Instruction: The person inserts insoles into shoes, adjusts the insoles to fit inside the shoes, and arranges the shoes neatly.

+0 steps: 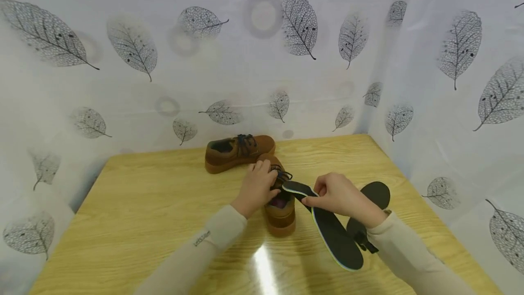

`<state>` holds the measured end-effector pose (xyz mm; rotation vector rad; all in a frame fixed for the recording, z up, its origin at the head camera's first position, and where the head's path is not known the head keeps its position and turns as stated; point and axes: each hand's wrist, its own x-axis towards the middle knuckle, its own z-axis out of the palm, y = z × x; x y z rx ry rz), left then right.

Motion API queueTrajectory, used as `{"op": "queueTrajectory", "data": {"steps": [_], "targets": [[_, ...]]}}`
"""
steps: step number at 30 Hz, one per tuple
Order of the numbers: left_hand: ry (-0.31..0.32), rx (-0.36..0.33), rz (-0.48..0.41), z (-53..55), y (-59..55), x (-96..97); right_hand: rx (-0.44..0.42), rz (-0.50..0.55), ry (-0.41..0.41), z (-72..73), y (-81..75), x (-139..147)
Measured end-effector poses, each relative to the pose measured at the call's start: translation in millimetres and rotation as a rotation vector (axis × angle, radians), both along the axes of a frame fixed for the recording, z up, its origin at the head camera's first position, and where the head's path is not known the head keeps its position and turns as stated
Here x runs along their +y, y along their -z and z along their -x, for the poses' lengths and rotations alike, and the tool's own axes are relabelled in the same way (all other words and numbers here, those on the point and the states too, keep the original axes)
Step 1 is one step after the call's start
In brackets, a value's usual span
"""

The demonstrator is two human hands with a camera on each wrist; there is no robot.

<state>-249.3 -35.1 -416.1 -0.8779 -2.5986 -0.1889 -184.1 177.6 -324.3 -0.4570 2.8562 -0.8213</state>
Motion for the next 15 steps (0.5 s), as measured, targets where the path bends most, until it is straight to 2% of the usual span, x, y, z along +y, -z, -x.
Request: {"op": "queueTrajectory", "data": {"steps": [3, 6, 11, 15], "targets": [[0.007, 0.082, 0.021, 1.3, 2.9, 1.0, -0.010, -0.012, -0.039, -1.0, 0.1, -7.6], [0.032, 0.126, -0.014, 1.7, 3.0, 1.4, -0.032, -0.029, -0.069, 0.3, 1.5, -15.3], [0.061, 0.114, -0.065, 2.0, 0.1, 1.1, -0.053, -0.060, -0.095, 3.7, 2.1, -27.7], [0.057, 0.071, -0.043, 3.5, -3.4, 0.4, -0.054, -0.094, -0.097, 8.3, 1.3, -36.0]]}}
